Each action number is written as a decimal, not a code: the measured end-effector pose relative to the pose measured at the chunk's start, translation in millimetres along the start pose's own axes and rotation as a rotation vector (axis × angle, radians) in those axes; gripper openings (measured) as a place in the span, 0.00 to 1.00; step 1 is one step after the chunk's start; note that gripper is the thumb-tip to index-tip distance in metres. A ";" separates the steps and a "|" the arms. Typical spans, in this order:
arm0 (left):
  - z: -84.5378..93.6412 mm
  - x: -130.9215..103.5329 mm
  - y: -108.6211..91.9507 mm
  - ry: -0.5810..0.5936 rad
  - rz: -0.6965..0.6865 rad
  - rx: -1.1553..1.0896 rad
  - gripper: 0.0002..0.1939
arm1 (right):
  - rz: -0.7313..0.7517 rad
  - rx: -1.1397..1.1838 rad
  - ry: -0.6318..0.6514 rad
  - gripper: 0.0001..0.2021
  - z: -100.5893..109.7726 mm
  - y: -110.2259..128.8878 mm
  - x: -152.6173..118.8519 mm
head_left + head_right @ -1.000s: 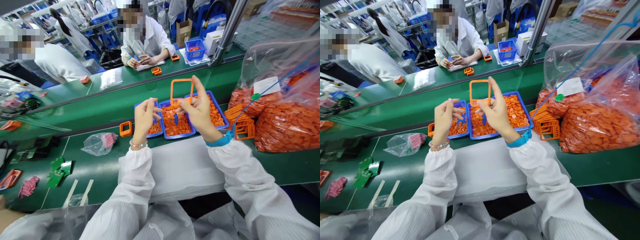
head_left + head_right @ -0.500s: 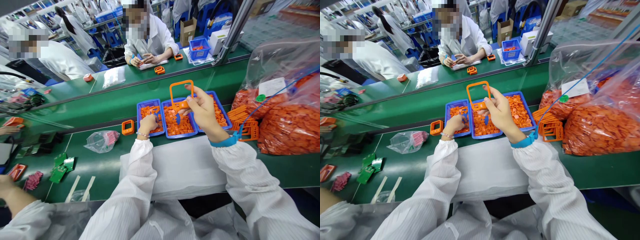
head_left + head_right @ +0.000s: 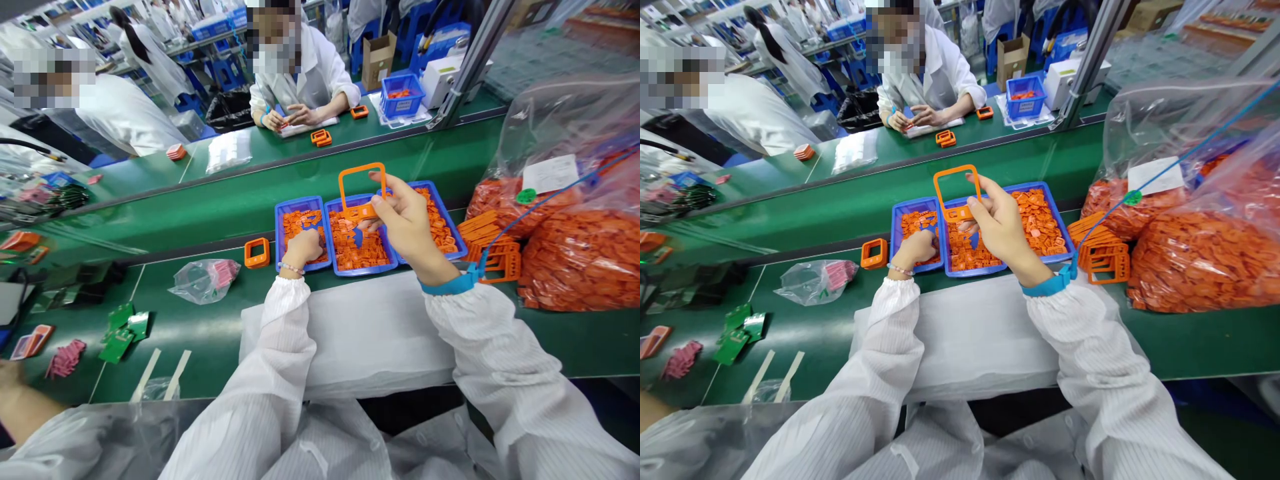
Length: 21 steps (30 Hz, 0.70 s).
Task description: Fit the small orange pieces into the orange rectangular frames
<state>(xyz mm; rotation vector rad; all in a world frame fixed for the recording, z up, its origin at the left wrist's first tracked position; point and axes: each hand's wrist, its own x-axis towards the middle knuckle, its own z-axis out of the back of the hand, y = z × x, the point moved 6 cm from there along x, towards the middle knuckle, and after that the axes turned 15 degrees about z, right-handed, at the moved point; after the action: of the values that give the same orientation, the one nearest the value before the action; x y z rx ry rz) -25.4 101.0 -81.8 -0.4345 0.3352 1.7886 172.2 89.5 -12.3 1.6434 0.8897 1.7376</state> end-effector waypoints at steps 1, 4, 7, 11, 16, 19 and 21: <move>0.7 -0.9 -0.8 -0.006 0.004 0.004 0.16 | -0.004 0.003 0.000 0.25 -0.5 0.2 -0.2; 1.5 -3.5 -2.8 -0.009 0.007 0.017 0.19 | -0.017 0.007 0.013 0.26 -2.5 0.3 -1.0; -0.1 -4.4 -3.1 0.016 -0.015 0.023 0.17 | -0.020 0.013 0.022 0.27 -3.8 0.3 -1.4; -1.2 -3.4 -0.7 0.007 -0.024 0.021 0.17 | -0.028 0.023 0.012 0.28 -4.5 0.2 -1.4; -2.5 -3.5 -1.5 0.008 -0.036 0.010 0.16 | -0.043 0.036 -0.003 0.28 -4.4 0.2 -1.6; 0.2 -2.7 0.9 0.009 -0.043 -0.009 0.13 | -0.043 0.025 0.011 0.27 -4.0 0.1 -1.6; 6.7 -3.4 6.5 -0.016 -0.033 -0.022 0.11 | -0.038 0.025 0.008 0.27 -3.1 -0.1 -1.3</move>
<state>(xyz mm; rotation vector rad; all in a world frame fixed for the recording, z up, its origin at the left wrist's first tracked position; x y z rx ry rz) -31.8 99.5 -74.3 -0.4383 0.2958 1.7637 169.2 88.3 -13.2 1.6261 0.9440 1.7151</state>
